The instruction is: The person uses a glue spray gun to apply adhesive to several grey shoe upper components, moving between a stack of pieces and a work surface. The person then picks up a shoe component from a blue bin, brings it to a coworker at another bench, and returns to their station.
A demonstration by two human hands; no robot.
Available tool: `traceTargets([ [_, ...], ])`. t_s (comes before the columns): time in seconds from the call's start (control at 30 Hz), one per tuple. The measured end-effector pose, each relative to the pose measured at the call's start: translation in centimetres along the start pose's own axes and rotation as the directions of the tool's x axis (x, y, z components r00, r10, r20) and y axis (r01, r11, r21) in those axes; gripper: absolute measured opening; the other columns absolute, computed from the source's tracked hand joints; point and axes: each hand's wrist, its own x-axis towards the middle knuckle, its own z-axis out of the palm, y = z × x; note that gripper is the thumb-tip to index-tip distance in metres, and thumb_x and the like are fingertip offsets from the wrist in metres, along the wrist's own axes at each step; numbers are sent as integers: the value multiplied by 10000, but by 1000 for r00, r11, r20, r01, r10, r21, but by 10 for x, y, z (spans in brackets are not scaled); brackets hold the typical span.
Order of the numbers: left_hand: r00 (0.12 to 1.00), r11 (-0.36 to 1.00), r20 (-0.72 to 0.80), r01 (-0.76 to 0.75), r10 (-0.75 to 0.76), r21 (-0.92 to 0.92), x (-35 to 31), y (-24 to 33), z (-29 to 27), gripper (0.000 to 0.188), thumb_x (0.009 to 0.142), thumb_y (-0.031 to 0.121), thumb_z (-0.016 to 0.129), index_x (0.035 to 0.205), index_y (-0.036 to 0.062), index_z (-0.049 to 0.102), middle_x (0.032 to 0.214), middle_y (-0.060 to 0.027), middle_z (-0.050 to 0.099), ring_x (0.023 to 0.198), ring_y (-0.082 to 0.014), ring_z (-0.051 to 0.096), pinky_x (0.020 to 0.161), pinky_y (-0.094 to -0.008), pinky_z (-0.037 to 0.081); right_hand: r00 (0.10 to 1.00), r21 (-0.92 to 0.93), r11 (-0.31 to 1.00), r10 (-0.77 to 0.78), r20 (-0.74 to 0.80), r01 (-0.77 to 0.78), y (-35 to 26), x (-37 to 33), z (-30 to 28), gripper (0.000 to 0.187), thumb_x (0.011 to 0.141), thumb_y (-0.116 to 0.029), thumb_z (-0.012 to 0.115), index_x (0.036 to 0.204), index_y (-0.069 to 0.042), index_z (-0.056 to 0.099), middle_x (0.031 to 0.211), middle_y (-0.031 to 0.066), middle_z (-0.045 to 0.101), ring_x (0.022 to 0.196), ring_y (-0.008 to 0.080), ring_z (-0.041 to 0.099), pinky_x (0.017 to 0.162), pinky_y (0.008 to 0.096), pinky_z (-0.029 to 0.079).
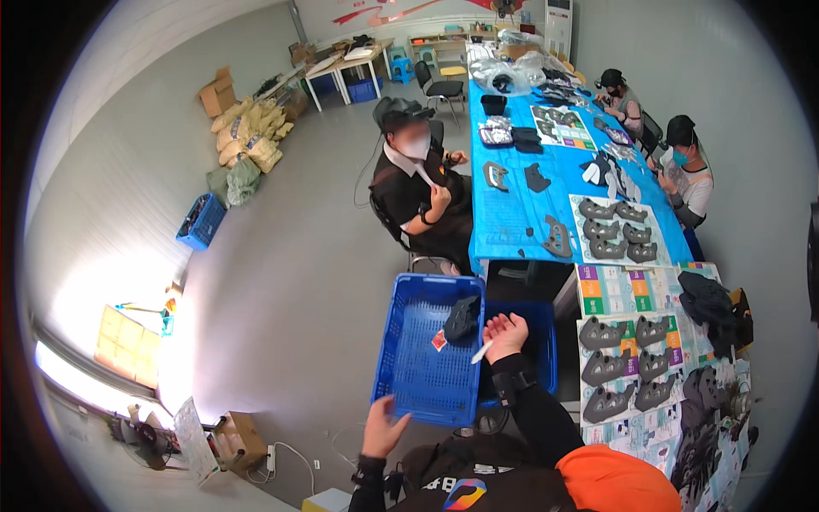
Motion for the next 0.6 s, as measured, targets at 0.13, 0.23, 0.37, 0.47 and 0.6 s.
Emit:
traceTargets([
  [0.13,904,894,32,-427,427,135,52,135,32,619,759,176,864,1267,13,550,1208,-181,574,1092,-345,584,967,-419,478,974,-1,996,87,209,-89,12,-41,8,280,876,-343,630,961,-77,620,915,53,618,887,230,611,824,405,501],
  [0.23,847,838,31,-529,530,133,64,174,57,562,752,139,839,1232,32,568,1202,-170,573,1079,-367,558,968,-435,451,967,23,996,79,243,-87,2,-66,9,258,883,-325,624,956,-77,625,936,56,618,919,232,605,858,401,489],
  [0.37,809,808,109,-585,577,68,72,178,88,294,766,51,779,1035,33,664,1020,-113,647,981,-315,593,857,-392,486,972,46,998,39,232,-51,-31,-86,-12,221,882,-319,612,933,-103,625,951,39,624,934,208,596,893,385,460],
  [0.47,952,915,135,-216,275,-341,69,170,118,87,875,50,720,950,28,681,928,-42,682,839,-178,610,747,-294,480,975,5,1000,9,221,-10,-59,-95,-41,214,901,-301,595,948,-95,632,953,41,631,939,213,603,887,396,466],
  [0.6,797,651,601,489,-63,-581,71,181,133,129,977,158,671,1037,43,676,928,6,678,775,-64,588,683,-223,437,909,-268,963,139,392,-32,-121,-113,-97,291,936,-330,605,1053,-71,667,1026,56,663,992,205,618,881,404,480],
])
